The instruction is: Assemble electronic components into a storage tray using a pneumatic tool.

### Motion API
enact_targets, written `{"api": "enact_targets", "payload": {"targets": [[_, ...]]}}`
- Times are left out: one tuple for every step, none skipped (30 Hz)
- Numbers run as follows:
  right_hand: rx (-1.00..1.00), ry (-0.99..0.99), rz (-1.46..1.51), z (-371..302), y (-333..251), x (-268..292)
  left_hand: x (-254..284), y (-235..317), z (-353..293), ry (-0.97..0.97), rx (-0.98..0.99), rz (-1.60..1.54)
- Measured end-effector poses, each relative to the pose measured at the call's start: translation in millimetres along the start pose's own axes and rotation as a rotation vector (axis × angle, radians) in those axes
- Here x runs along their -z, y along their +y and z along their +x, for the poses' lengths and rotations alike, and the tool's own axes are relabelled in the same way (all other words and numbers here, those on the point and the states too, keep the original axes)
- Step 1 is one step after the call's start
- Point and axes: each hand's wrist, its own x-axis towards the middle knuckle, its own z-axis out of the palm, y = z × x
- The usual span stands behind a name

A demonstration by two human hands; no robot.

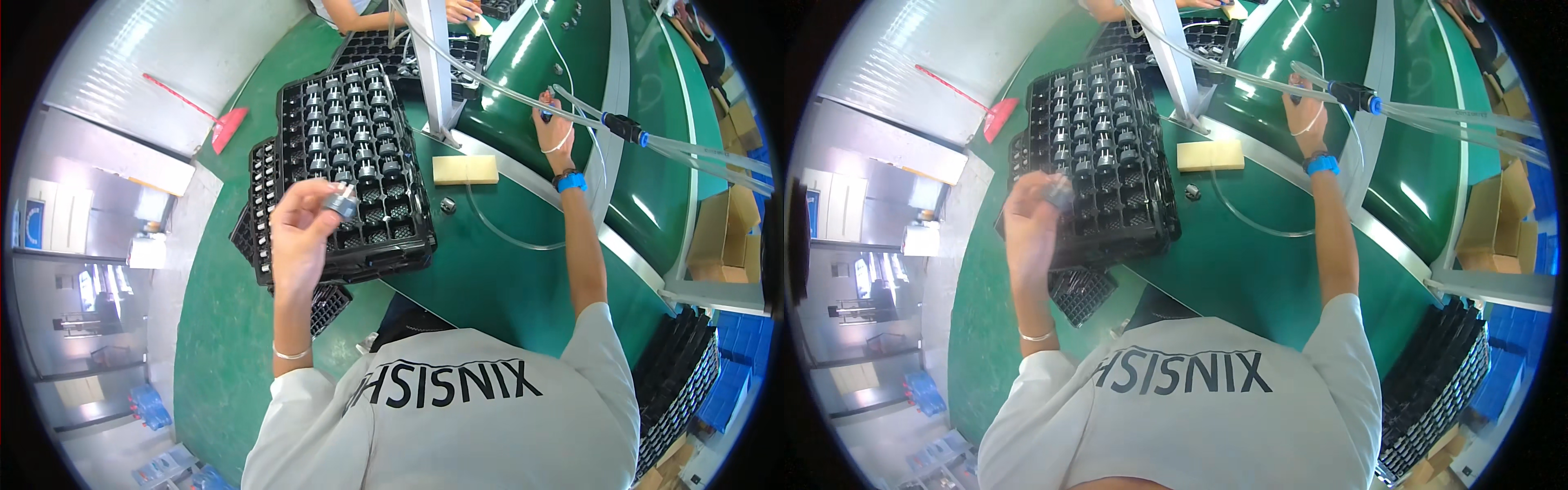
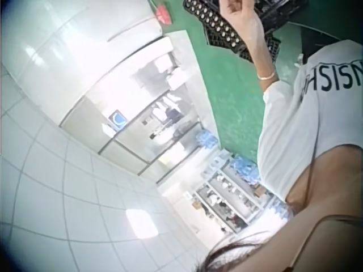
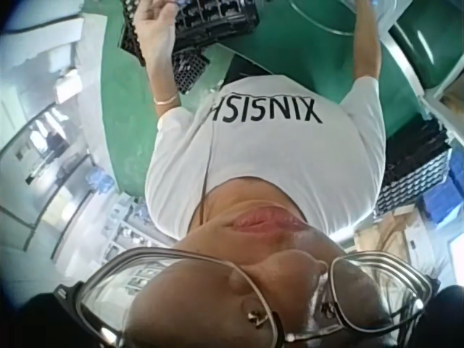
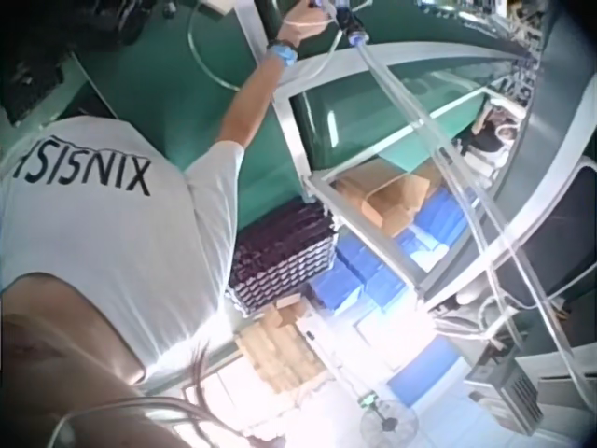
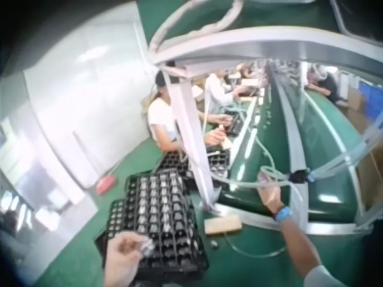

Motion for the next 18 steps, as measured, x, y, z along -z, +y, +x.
{"api": "enact_targets", "payload": {"targets": [[-0.043,-0.03,0.014,1.0,-0.1,5.8,-4.3,-5.0,-3.2,-0.036,0.025,-0.006],[-0.082,-0.064,0.037,0.6,-7.1,9.2,-10.9,-6.9,-5.5,-0.049,0.012,-0.05],[-0.076,-0.073,0.045,-4.7,-15.0,12.3,-19.2,-9.0,-7.3,-0.063,0.0,-0.094],[0.058,0.049,0.048,-11.8,-23.5,17.2,-25.3,-12.5,-6.6,-0.093,-0.01,-0.113],[0.195,0.168,0.056,-20.0,-36.7,24.0,-31.0,-14.5,-8.1,-0.116,-0.02,-0.13],[-0.102,-0.135,0.609,-30.1,-51.9,30.6,-36.5,-14.1,-8.6,-0.114,-0.027,-0.098],[-0.237,-0.294,0.994,-42.4,-77.3,40.2,-38.6,-15.8,-9.6,-0.148,-0.023,-0.098],[-0.463,-0.432,1.202,-56.6,-107.7,56.6,-42.2,-18.4,-10.3,-0.168,-0.055,-0.096],[-0.588,-0.515,1.506,-66.2,-144.4,77.5,-45.7,-23.4,-10.9,-0.193,-0.082,-0.096],[-0.639,-0.626,1.716,-74.1,-164.1,88.6,-50.2,-24.2,-11.1,-0.193,-0.08,-0.098],[-0.663,-0.813,1.762,-78.5,-183.1,108.4,-52.0,-25.2,-11.8,-0.205,-0.092,-0.092],[-0.66,-0.923,1.776,-83.0,-192.1,117.6,-55.6,-24.4,-12.7,-0.224,-0.104,-0.087],[-0.702,-0.904,1.72,-87.4,-206.5,128.2,-59.0,-24.0,-12.9,-0.225,-0.103,-0.086],[-0.642,-0.965,1.717,-90.0,-206.9,131.1,-62.2,-22.6,-13.6,-0.203,-0.088,-0.071],[-0.58,-1.026,1.713,-91.5,-206.9,132.1,-63.7,-21.8,-14.7,-0.181,-0.075,-0.057],[-0.579,-1.025,1.713,-91.5,-205.6,132.8,-64.3,-23.0,-15.7,-0.176,-0.091,-0.05],[-0.539,-1.037,1.692,-91.3,-204.4,133.2,-64.0,-23.1,-16.0,-0.176,-0.093,-0.05],[-0.499,-1.049,1.671,-91.3,-204.3,133.1,-63.2,-23.0,-16.1,-0.181,-0.089,-0.024]]}}
